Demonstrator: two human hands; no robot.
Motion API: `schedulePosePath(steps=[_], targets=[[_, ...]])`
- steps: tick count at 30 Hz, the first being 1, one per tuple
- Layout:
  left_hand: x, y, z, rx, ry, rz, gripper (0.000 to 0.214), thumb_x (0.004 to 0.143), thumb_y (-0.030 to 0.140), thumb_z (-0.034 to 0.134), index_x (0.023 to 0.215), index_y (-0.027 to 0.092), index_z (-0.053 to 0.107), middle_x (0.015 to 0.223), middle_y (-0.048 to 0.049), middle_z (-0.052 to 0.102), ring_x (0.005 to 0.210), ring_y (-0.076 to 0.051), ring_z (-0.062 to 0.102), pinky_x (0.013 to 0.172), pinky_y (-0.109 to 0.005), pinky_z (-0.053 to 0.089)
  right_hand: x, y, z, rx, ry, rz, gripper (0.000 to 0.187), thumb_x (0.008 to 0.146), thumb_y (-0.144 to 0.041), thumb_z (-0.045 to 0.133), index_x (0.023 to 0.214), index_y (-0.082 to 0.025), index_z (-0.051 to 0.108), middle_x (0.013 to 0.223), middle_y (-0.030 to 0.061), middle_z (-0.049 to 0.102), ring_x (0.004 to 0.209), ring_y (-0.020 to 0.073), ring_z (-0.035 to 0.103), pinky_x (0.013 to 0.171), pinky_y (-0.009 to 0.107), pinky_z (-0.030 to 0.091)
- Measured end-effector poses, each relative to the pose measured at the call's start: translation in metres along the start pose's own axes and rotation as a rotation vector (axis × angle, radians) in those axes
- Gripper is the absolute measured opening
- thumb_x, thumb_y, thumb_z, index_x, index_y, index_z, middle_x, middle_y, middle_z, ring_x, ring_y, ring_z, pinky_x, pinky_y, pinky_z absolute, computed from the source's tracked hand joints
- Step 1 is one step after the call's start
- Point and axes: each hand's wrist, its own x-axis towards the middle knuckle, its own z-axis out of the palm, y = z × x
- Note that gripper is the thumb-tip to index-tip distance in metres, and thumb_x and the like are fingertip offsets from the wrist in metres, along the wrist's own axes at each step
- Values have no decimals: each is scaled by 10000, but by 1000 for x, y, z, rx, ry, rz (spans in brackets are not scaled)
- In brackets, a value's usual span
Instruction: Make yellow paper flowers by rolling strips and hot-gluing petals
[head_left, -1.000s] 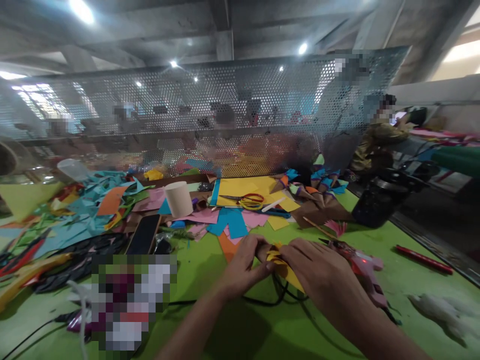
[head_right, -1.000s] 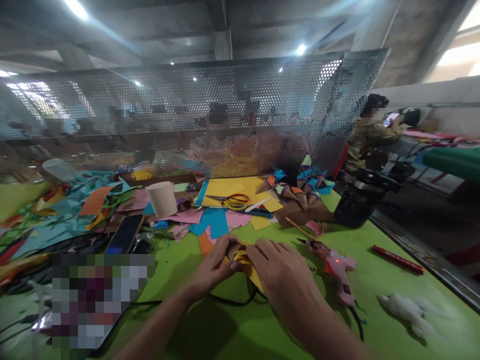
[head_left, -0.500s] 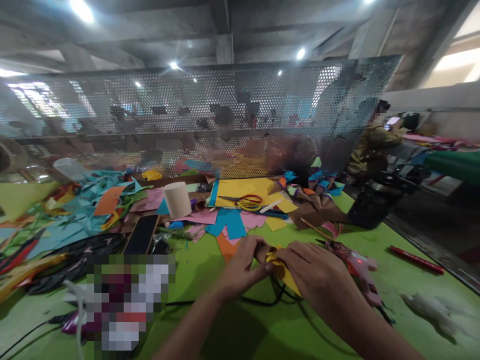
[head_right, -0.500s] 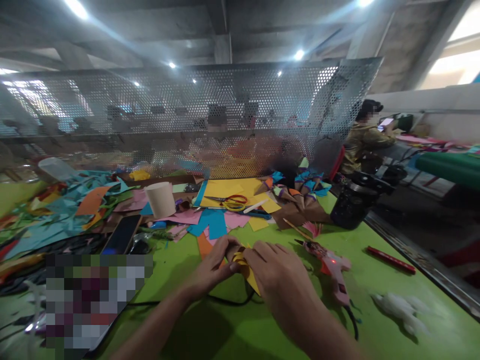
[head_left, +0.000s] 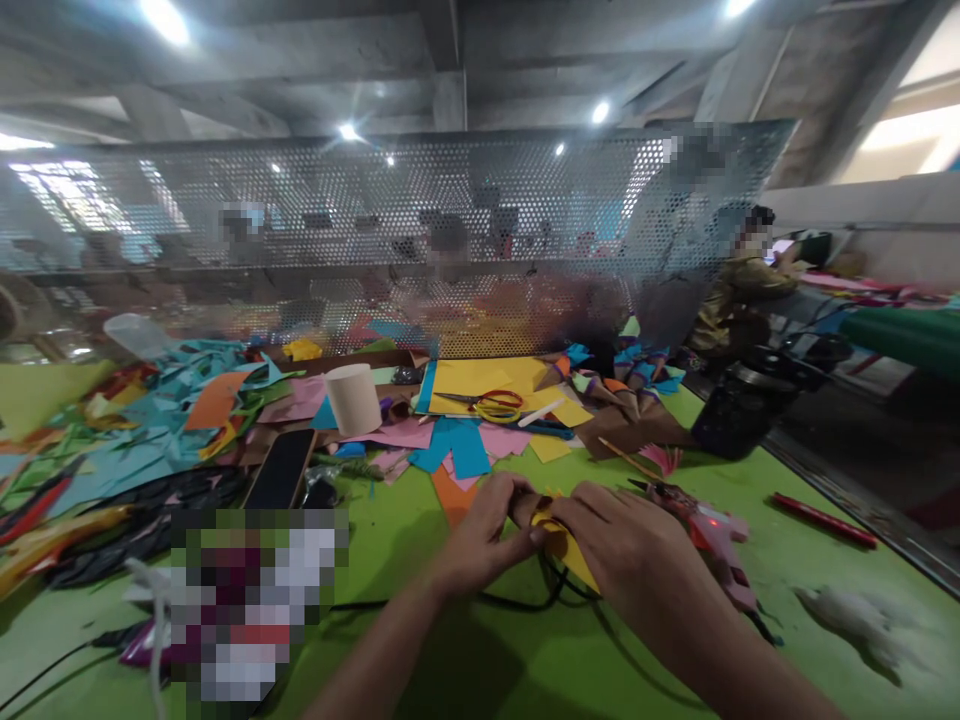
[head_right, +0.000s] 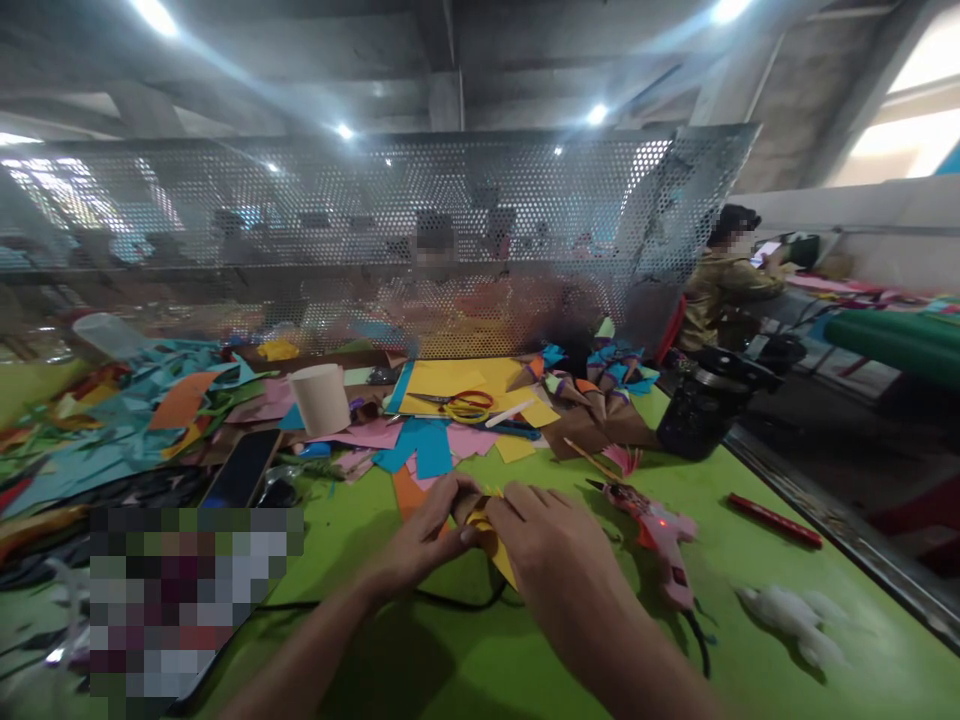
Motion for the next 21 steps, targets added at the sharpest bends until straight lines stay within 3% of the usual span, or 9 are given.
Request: schedulePosePath(steps=[8, 12, 17, 21], targets=[[1, 5, -2, 68, -5, 3, 421, 890, 561, 499, 1124, 212, 481, 1109, -65, 512, 1068, -248, 475, 956, -379, 391, 0, 0, -2, 8, 8, -54, 187, 897, -65, 503, 884, -178, 651, 735, 24, 615, 614, 177, 556, 597, 322, 329], [1, 9, -3, 67, -2, 2, 434, 889, 580, 483, 1112, 208, 488, 1100, -68, 515, 1062, -248, 474, 953, -376, 391, 1, 3, -6, 71, -51, -49, 204, 878, -50, 543, 972, -194, 652, 779, 15, 634, 656, 189, 580, 611, 326, 353], [0, 11, -3, 46, -11, 11, 457, 879, 597, 489, 1122, 210, 489, 1097, -66, 521, 1067, -245, 471, 950, -369, 392, 2, 11, -5, 95, -124, -51, 156, 861, -59, 586, 889, -194, 659, 807, 26, 655, 694, 200, 594, 622, 334, 385], [1, 11, -3, 37, -30, 10, 444, 878, 591, 497, 1105, 210, 503, 1096, -66, 528, 1066, -245, 471, 943, -372, 394, 2, 12, -6, 150, -102, -67, 157, 916, -105, 535, 880, -194, 659, 802, 33, 657, 700, 197, 597, 625, 327, 397]])
